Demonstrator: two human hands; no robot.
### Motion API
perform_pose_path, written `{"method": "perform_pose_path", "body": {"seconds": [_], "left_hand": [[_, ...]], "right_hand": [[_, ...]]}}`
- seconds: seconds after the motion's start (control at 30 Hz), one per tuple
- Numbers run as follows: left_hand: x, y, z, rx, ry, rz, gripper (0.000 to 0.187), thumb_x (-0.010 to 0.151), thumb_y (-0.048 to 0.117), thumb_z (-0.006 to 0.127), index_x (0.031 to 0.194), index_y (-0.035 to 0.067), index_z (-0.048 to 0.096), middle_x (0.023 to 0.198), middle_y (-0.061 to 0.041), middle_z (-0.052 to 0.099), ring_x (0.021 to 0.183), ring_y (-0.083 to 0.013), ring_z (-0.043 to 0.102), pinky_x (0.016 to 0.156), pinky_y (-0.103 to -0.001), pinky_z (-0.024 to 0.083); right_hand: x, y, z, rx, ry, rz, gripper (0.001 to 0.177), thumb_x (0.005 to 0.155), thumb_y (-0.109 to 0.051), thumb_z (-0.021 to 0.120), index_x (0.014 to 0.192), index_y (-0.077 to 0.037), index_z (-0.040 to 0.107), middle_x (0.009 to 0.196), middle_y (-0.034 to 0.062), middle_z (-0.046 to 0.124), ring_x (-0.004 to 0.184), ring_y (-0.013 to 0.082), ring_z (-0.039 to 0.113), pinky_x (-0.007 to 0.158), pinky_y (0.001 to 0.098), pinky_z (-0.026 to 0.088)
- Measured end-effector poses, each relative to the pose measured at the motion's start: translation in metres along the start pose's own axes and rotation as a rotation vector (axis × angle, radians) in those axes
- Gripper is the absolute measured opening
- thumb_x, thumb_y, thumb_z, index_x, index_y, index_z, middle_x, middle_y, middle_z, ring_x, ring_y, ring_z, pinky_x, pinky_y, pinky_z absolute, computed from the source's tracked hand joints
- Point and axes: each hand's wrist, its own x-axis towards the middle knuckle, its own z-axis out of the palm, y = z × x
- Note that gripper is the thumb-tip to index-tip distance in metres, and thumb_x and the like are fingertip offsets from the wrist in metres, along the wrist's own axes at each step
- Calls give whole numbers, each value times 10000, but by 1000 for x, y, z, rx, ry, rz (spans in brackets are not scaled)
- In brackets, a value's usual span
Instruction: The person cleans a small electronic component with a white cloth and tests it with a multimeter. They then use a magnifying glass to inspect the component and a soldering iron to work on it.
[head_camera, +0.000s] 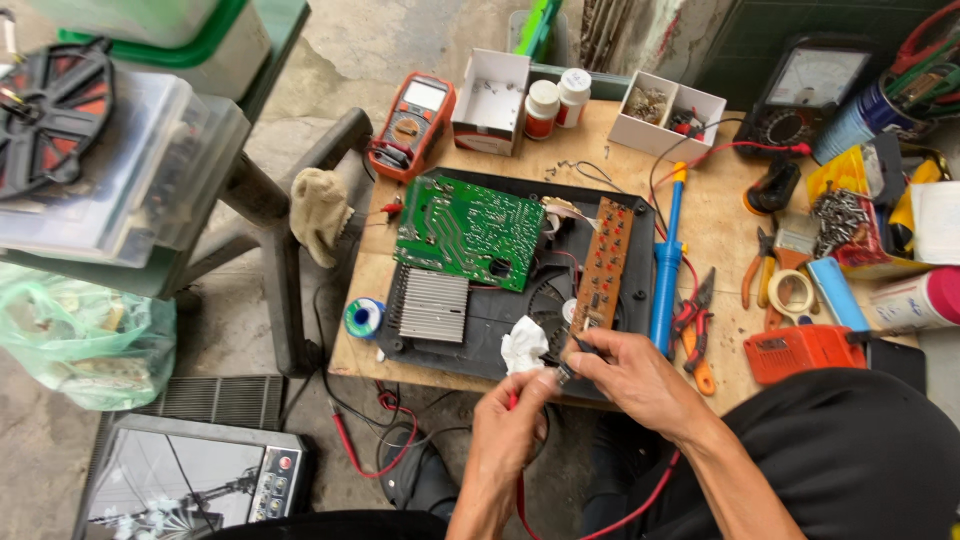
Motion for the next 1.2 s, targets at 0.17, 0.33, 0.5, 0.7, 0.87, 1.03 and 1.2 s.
{"method": "perform_pose_path", "body": {"seconds": [0.17,0.33,0.5,0.7,0.87,1.03,1.2], "left_hand": [[25,-30,-13,33,-154,126,145,946,159,923,979,21,891,711,-5,693,604,-69,452,574,-232,322],[21,-21,-9,96,-215,122,123,948,147,900,953,30,861,871,-45,827,834,-102,678,856,-239,517],[22,-28,-4,35,-244,127,139,954,148,921,973,22,864,837,-46,814,768,-79,641,776,-213,489],[27,-38,2,43,-243,166,202,970,211,911,956,18,851,800,-92,824,527,-102,527,524,-226,423],[23,-32,6,19,-245,142,229,962,207,915,994,-10,848,814,-127,825,530,-121,557,531,-242,459],[35,-39,3,79,-326,114,192,971,187,908,981,1,863,826,-87,821,535,-114,566,547,-218,442],[52,-72,14,-124,-173,-60,270,881,24,961,1094,-105,857,850,-283,897,462,-179,573,444,-259,413]], "right_hand": [[-1,-7,-4,-69,-14,48,192,1060,-234,780,993,-66,843,739,-7,522,629,100,386,577,301,299],[-1,-2,-10,-69,29,153,312,1025,-275,808,1168,-26,929,820,17,618,656,123,392,628,284,351],[5,22,-20,43,-37,11,196,1046,-228,812,1043,-42,873,637,2,435,556,112,346,516,297,233],[5,27,-25,-67,2,-26,218,1044,-276,803,989,-77,873,624,19,489,558,125,418,530,301,309],[8,30,-30,25,-23,-51,240,1031,-263,800,973,-42,871,624,24,506,562,118,449,532,291,357],[0,10,-31,-32,-51,-31,223,1042,-252,791,954,-57,852,724,21,593,637,116,486,587,298,358],[-5,-16,-42,-319,-230,-36,186,1058,-297,690,962,-154,760,934,-48,702,874,87,599,816,276,488]]}}
